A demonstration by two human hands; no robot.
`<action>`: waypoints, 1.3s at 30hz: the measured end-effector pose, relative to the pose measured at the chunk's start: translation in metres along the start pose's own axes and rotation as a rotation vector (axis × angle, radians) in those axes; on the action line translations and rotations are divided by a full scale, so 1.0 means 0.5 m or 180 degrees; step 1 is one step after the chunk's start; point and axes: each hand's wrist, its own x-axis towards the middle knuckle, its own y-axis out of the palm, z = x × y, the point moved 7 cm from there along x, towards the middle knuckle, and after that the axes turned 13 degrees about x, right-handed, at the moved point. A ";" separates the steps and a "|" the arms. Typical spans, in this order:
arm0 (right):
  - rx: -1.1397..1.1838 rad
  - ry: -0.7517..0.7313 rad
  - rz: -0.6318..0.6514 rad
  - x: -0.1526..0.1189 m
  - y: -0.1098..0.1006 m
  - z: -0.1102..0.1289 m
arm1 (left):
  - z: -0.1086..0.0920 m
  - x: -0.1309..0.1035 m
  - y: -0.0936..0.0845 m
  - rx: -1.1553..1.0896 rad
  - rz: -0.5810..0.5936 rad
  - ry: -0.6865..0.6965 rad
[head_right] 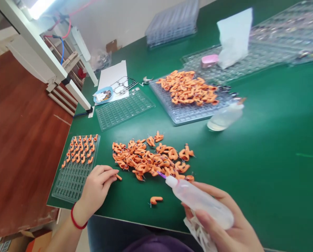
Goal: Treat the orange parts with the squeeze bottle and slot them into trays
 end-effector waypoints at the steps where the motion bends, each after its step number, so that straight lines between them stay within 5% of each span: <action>1: 0.0004 -0.0021 0.0027 0.001 0.001 0.002 | -0.003 0.008 0.005 -0.0005 0.0063 0.0054; 7: -0.0174 -0.0195 0.0316 0.001 0.015 0.007 | -0.012 0.000 -0.001 -0.0101 0.0134 0.0017; 13: -0.0748 -0.0511 0.0664 -0.036 0.035 -0.006 | -0.087 -0.077 -0.016 0.0068 -0.0644 0.0361; 20: -0.1778 -0.2085 0.1933 -0.059 0.096 0.039 | -0.117 -0.120 0.007 0.0718 -0.0735 0.0551; 29: -0.2352 -0.2500 0.1971 -0.075 0.105 0.045 | -0.131 -0.111 0.007 0.0709 -0.0620 0.0368; 39: -0.2768 -0.2460 0.2158 -0.072 0.096 0.030 | -0.134 -0.112 0.008 0.0709 -0.0623 0.0370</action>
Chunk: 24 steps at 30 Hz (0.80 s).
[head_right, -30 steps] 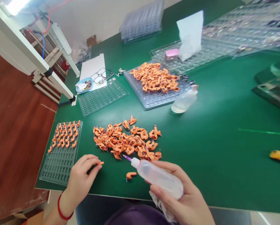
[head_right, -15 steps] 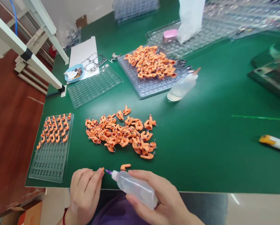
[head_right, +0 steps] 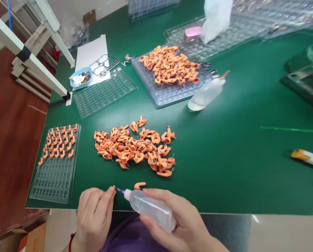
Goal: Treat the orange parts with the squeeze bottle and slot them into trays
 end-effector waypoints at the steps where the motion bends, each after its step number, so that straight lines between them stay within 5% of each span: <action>1: -0.0031 -0.0020 -0.0019 0.002 -0.001 0.003 | 0.000 0.000 0.000 -0.0010 -0.0003 0.0008; 19: 0.0067 -0.0067 -0.0274 0.009 -0.008 0.007 | 0.002 0.004 -0.001 -0.0089 0.0002 -0.0019; 24: 0.0726 0.0438 -0.0497 -0.012 -0.009 -0.021 | 0.006 0.007 -0.002 -0.0113 -0.0024 -0.0062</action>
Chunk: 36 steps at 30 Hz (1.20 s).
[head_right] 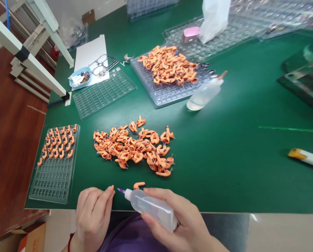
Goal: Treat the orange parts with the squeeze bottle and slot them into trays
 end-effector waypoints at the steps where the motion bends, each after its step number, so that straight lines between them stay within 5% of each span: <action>1: 0.0182 0.0276 -0.0147 -0.004 -0.004 -0.012 | 0.001 0.001 -0.001 -0.0057 -0.0015 -0.0029; 5: 0.0982 0.1383 -0.0813 -0.016 -0.010 -0.044 | -0.002 0.008 -0.012 -0.0673 -0.0108 -0.0222; 10: 0.2145 0.2070 -0.0755 -0.010 0.045 -0.041 | -0.029 0.017 -0.030 -0.1516 -0.0316 -0.0240; 36: 0.3459 0.2327 -0.0889 -0.052 0.110 -0.042 | -0.062 0.003 -0.021 -0.2081 -0.0413 -0.0633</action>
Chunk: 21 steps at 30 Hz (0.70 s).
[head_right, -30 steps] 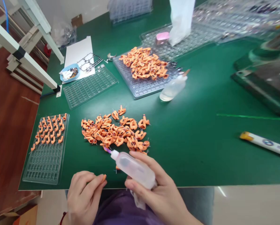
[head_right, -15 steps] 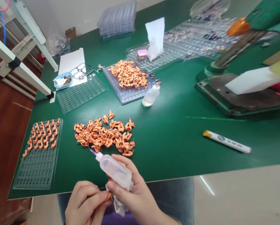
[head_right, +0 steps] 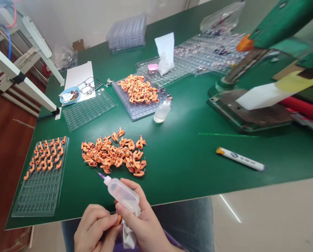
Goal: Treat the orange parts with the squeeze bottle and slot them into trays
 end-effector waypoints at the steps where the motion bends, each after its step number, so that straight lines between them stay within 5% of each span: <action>1: -0.0004 -0.0001 0.0003 0.001 0.000 -0.001 | 0.002 0.000 0.001 -0.0037 -0.0009 -0.0039; 9: 0.0290 -0.0083 0.0045 0.009 0.020 -0.001 | 0.018 0.012 0.007 -0.0299 -0.0052 -0.0130; 15: 0.0367 0.0112 0.0241 0.005 0.021 -0.008 | 0.012 0.025 -0.001 -0.0262 0.0370 0.0358; 21: 0.0408 0.0167 0.0312 0.002 0.026 -0.009 | 0.001 0.029 -0.014 -0.0104 0.0287 0.0555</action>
